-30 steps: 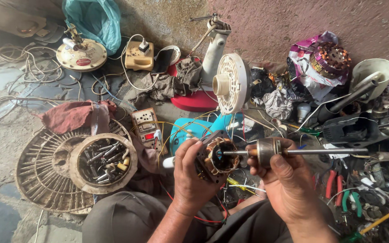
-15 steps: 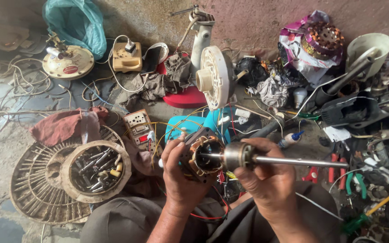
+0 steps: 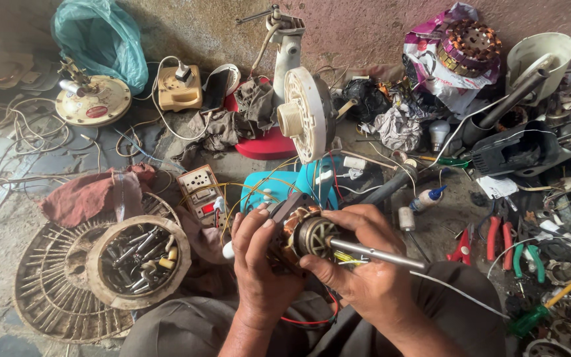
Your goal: The person sits on the floor repairing an electric fan motor. They strip and twist wire ends by hand, connect the motor wires to a blue power supply unit, test the motor, then use a screwdriver on the motor and handle the armature and fan housing while repositioning parts.
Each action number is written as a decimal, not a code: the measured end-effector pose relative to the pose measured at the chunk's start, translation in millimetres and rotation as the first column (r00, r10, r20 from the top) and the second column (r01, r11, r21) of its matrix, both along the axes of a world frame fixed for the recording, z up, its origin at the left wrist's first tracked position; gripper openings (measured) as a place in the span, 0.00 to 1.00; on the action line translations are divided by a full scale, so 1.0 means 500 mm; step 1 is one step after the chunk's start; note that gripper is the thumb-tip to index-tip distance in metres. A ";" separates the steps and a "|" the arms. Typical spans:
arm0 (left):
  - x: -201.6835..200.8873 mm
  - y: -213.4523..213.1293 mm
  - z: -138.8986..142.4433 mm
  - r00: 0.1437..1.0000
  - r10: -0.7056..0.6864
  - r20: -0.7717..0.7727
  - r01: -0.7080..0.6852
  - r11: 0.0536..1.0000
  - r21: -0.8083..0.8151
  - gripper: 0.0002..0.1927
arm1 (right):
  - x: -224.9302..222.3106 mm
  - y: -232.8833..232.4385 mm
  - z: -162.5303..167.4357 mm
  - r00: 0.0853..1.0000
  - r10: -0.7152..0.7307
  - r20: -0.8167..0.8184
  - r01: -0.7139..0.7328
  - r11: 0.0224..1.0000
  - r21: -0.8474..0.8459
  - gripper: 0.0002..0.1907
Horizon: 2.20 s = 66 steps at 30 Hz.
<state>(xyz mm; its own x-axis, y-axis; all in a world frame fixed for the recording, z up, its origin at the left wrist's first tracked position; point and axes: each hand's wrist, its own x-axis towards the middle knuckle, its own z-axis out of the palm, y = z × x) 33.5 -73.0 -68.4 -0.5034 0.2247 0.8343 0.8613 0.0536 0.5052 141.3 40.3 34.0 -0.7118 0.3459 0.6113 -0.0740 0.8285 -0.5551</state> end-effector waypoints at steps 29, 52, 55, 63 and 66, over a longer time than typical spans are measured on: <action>-0.003 0.018 0.000 0.940 -0.195 0.280 0.166 0.978 0.125 0.54 | -0.034 0.008 0.058 0.988 0.156 -0.002 -0.151 0.957 -0.248 0.09; 0.016 0.022 0.011 0.831 -0.292 0.474 0.218 0.954 0.206 0.54 | -0.074 0.065 0.017 0.956 0.267 -0.124 -0.295 0.877 -0.379 0.17; 0.017 0.031 0.017 0.689 -0.427 0.586 0.247 0.898 0.364 0.54 | -0.036 0.095 -0.038 0.934 0.280 -0.223 -0.351 0.842 -0.411 0.10; -0.010 0.018 0.050 0.497 -0.480 0.723 0.148 0.868 0.474 0.50 | 0.141 0.098 -0.274 0.980 -0.191 -0.060 0.153 0.909 -0.387 0.18; -0.002 0.014 0.066 0.359 -0.581 0.730 0.111 0.803 0.585 0.45 | 0.155 0.087 -0.286 0.978 -0.187 -0.097 0.162 0.961 -0.223 0.23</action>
